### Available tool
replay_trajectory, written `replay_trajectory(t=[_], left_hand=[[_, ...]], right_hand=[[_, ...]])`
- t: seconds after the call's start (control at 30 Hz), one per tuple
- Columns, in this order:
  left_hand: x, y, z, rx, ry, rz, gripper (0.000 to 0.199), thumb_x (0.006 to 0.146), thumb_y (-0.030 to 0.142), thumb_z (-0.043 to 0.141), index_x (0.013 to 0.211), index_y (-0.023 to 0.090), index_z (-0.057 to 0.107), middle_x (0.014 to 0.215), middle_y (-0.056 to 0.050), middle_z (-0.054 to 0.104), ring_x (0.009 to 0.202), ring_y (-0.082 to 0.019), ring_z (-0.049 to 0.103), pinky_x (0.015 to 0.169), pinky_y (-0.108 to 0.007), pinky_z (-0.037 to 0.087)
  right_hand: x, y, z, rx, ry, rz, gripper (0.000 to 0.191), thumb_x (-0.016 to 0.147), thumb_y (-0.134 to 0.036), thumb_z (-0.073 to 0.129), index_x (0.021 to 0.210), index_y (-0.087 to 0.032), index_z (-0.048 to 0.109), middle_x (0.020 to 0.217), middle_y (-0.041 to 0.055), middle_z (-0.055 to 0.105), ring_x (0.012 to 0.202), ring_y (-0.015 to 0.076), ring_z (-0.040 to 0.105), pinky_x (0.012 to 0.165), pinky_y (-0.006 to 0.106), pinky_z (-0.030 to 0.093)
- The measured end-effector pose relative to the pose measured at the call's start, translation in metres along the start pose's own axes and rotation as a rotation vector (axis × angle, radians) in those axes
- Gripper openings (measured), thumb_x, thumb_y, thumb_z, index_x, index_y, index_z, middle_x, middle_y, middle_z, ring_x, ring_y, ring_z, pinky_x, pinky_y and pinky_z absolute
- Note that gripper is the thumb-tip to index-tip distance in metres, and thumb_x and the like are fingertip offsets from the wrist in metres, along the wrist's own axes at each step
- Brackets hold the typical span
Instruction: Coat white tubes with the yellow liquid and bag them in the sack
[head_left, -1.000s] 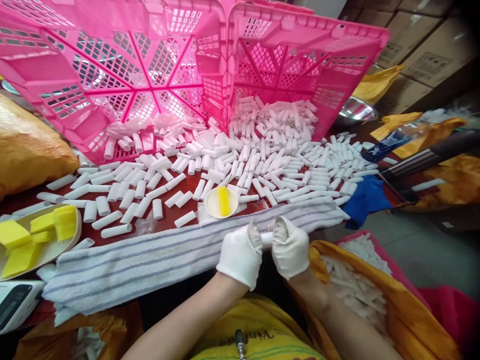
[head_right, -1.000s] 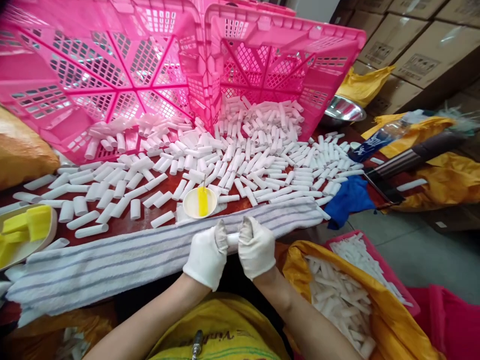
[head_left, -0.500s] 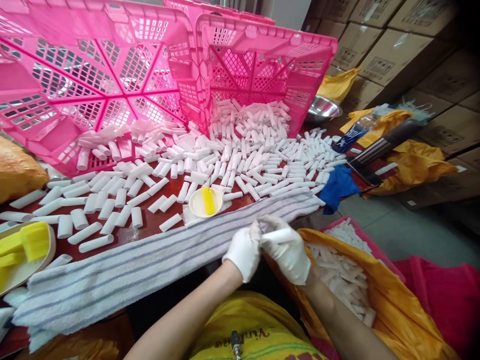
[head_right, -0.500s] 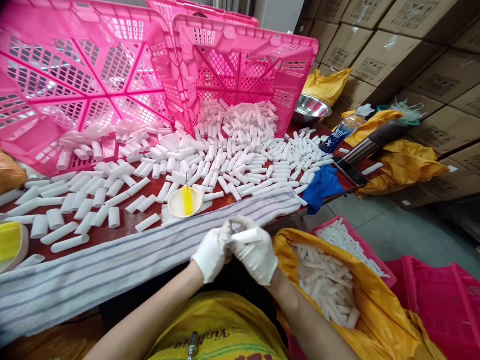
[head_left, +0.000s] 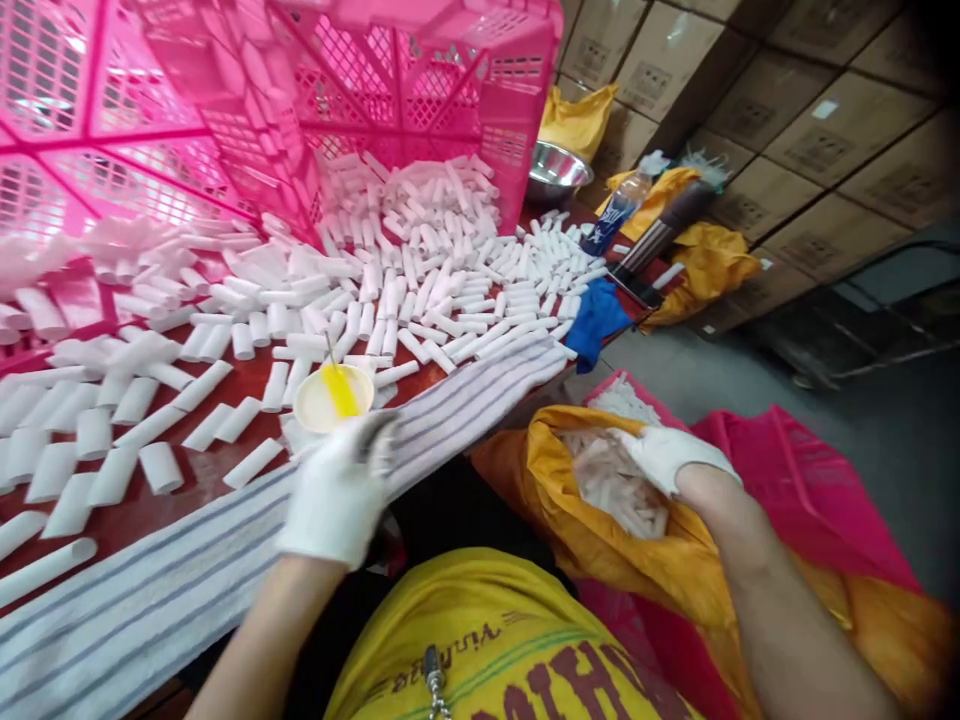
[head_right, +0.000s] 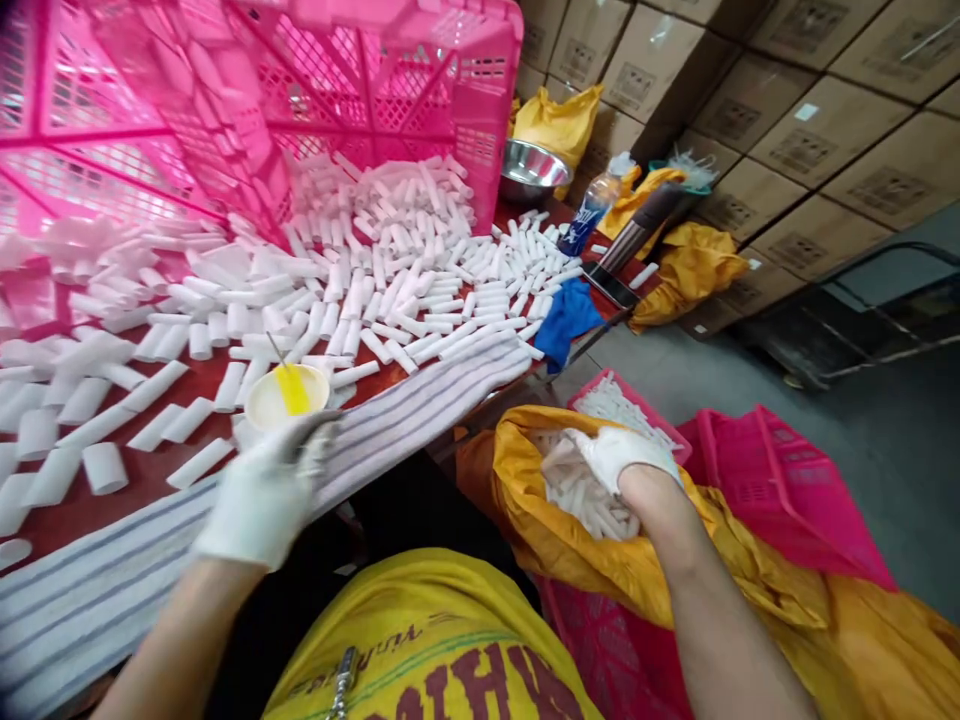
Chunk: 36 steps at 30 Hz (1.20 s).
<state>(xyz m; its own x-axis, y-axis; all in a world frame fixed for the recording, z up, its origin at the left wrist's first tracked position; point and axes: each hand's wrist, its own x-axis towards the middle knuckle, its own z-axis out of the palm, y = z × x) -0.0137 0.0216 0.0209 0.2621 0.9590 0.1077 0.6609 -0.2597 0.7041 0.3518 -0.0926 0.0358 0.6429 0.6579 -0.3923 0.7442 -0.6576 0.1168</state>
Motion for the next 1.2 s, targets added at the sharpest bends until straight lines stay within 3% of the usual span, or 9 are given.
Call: replay_trajectory(t=[0.1, 0.2, 0.37, 0.53, 0.73, 0.87, 1.03, 1.1, 1.2], left_hand=[[-0.001, -0.043, -0.042, 0.452, 0.188, -0.186, 0.036, 0.088, 0.047, 0.045, 0.111, 0.025, 0.061, 0.106, -0.001, 0.063, 0.093, -0.021, 0.059, 0.082, -0.037, 0.047], [-0.008, -0.072, -0.066, 0.673, 0.155, -0.372, 0.039, 0.088, 0.052, 0.043, 0.111, 0.026, 0.061, 0.102, -0.001, 0.060, 0.084, -0.022, 0.058, 0.072, -0.037, 0.047], [-0.012, -0.092, -0.065, 0.588, 0.109, -0.357, 0.041, 0.085, 0.052, 0.047, 0.110, 0.024, 0.063, 0.106, -0.004, 0.062, 0.088, -0.024, 0.059, 0.073, -0.034, 0.048], [-0.008, -0.102, -0.058, 0.519, 0.072, -0.276, 0.038, 0.084, 0.043, 0.048, 0.111, 0.021, 0.065, 0.108, -0.008, 0.063, 0.097, -0.025, 0.058, 0.085, -0.036, 0.045], [-0.005, -0.118, -0.058, 0.543, 0.049, -0.212, 0.035, 0.083, 0.042, 0.048, 0.103, 0.023, 0.069, 0.104, -0.009, 0.063, 0.092, -0.026, 0.057, 0.082, -0.037, 0.045], [-0.004, -0.119, -0.060, 0.541, 0.111, -0.237, 0.036, 0.083, 0.044, 0.048, 0.100, 0.022, 0.070, 0.101, -0.010, 0.063, 0.091, -0.027, 0.056, 0.083, -0.039, 0.045], [-0.002, -0.109, -0.057, 0.309, 0.181, -0.283, 0.041, 0.085, 0.048, 0.046, 0.103, 0.018, 0.066, 0.102, -0.009, 0.066, 0.094, -0.025, 0.057, 0.084, -0.038, 0.046], [-0.001, -0.106, -0.054, 0.213, 0.197, -0.280, 0.041, 0.085, 0.049, 0.046, 0.104, 0.019, 0.065, 0.102, -0.008, 0.066, 0.093, -0.024, 0.058, 0.084, -0.037, 0.046], [-0.002, -0.104, -0.050, 0.063, 0.218, -0.331, 0.042, 0.083, 0.052, 0.049, 0.107, 0.020, 0.063, 0.105, -0.007, 0.066, 0.095, -0.023, 0.058, 0.086, -0.036, 0.046]], right_hand=[[0.007, -0.028, -0.002, 0.139, 0.174, -0.125, 0.040, 0.087, -0.050, 0.045, 0.096, -0.019, 0.069, 0.095, 0.0122, 0.069, 0.089, 0.0247, 0.063, 0.076, 0.033, 0.045], [0.013, -0.095, 0.000, 0.331, 0.391, -0.528, 0.026, 0.087, -0.037, 0.050, 0.101, -0.024, 0.067, 0.101, 0.0049, 0.068, 0.094, 0.0204, 0.061, 0.082, 0.030, 0.045], [0.019, -0.221, -0.003, 0.173, 0.395, -1.044, 0.022, 0.086, -0.028, 0.053, 0.100, -0.020, 0.068, 0.100, 0.0088, 0.062, 0.094, 0.0216, 0.056, 0.084, 0.033, 0.043], [0.011, -0.295, -0.006, -0.026, 0.375, -1.104, 0.026, 0.089, -0.025, 0.046, 0.101, -0.013, 0.066, 0.104, 0.0178, 0.059, 0.102, 0.0307, 0.052, 0.084, 0.045, 0.041], [0.010, -0.308, -0.011, 0.024, 0.236, -0.990, 0.009, 0.074, -0.021, 0.062, 0.079, -0.016, 0.067, 0.079, 0.0133, 0.064, 0.078, 0.0281, 0.061, 0.071, 0.042, 0.045], [0.023, -0.282, -0.015, 0.483, 0.172, -0.865, 0.005, 0.070, -0.023, 0.062, 0.073, -0.019, 0.061, 0.058, 0.0031, 0.060, 0.055, 0.0163, 0.055, 0.057, 0.032, 0.046], [0.016, -0.271, -0.005, 1.109, -0.440, -0.924, 0.039, 0.079, -0.042, 0.056, 0.106, -0.014, 0.058, 0.069, 0.0028, 0.065, 0.053, 0.0133, 0.058, 0.049, 0.026, 0.047], [0.009, -0.282, 0.006, 1.219, -0.585, -0.949, 0.051, 0.080, -0.049, 0.056, 0.116, -0.013, 0.057, 0.073, 0.0035, 0.066, 0.054, 0.0124, 0.058, 0.050, 0.025, 0.047], [0.005, -0.303, 0.022, 1.198, -0.402, -0.981, 0.046, 0.083, -0.052, 0.052, 0.110, -0.015, 0.063, 0.083, 0.0051, 0.068, 0.063, 0.0136, 0.061, 0.057, 0.027, 0.051]])
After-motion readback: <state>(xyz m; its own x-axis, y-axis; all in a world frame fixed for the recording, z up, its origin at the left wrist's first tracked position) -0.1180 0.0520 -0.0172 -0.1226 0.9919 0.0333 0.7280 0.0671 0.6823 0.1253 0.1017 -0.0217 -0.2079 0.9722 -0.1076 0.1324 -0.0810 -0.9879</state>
